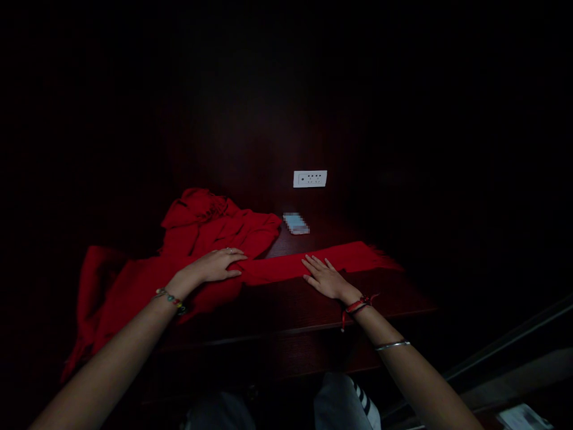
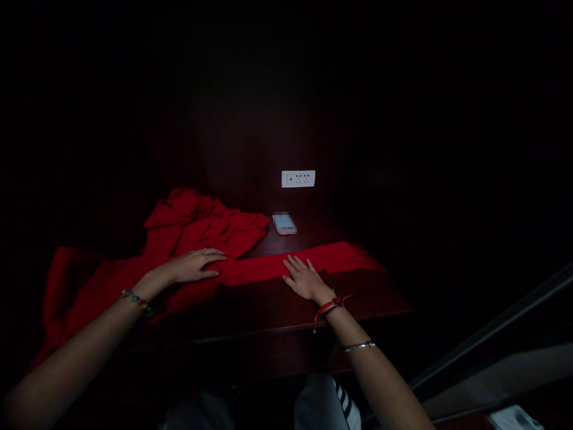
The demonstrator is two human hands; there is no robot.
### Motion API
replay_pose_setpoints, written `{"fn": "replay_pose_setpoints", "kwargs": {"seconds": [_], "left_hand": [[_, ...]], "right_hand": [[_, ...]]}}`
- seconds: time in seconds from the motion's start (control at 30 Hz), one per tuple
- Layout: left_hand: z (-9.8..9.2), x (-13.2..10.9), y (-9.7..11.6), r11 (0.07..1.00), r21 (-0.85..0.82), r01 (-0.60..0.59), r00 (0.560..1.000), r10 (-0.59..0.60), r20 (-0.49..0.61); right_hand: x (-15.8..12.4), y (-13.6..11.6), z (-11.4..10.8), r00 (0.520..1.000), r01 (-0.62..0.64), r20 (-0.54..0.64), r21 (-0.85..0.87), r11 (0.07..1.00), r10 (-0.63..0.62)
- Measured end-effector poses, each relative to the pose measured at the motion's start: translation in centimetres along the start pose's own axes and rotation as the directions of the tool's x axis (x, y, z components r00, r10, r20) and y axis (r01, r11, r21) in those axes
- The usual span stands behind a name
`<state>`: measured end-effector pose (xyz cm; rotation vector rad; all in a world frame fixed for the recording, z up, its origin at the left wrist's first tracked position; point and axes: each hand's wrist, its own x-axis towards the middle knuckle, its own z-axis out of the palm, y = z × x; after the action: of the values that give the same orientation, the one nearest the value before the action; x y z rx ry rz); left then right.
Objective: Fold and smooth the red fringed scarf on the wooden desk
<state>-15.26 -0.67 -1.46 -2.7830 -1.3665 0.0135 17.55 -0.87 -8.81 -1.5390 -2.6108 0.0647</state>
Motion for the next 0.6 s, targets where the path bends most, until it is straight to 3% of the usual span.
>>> {"fn": "replay_pose_setpoints", "kwargs": {"seconds": [0.17, 0.27, 0.37, 0.47, 0.6], "left_hand": [[-0.3, -1.2, -0.2, 0.977, 0.026, 0.212, 0.977, -0.213, 0.031], [-1.2, -2.2, -0.7, 0.985, -0.021, 0.173, 0.985, -0.173, 0.024], [-1.7, -3.5, -1.4, 0.989, 0.041, 0.141, 0.987, -0.137, -0.08], [-1.1, -4.7, -1.5, 0.958, 0.201, 0.206, 0.973, -0.179, -0.148], [0.3, -5.6, -0.7, 0.927, 0.317, 0.202, 0.977, -0.169, -0.128]], "right_hand": [[0.0, 0.0, 0.0, 1.0, -0.005, 0.0, 0.002, 1.0, 0.005], [0.0, 0.1, 0.0, 1.0, -0.027, 0.011, 0.003, 1.0, 0.027], [0.0, 0.3, 0.0, 0.999, -0.04, 0.016, 0.006, 0.999, 0.04], [-0.1, 0.9, 0.1, 0.999, -0.039, 0.022, 0.011, 0.999, 0.039], [-0.5, 1.8, 0.3, 0.999, -0.027, 0.02, 0.014, 1.0, 0.027]]}}
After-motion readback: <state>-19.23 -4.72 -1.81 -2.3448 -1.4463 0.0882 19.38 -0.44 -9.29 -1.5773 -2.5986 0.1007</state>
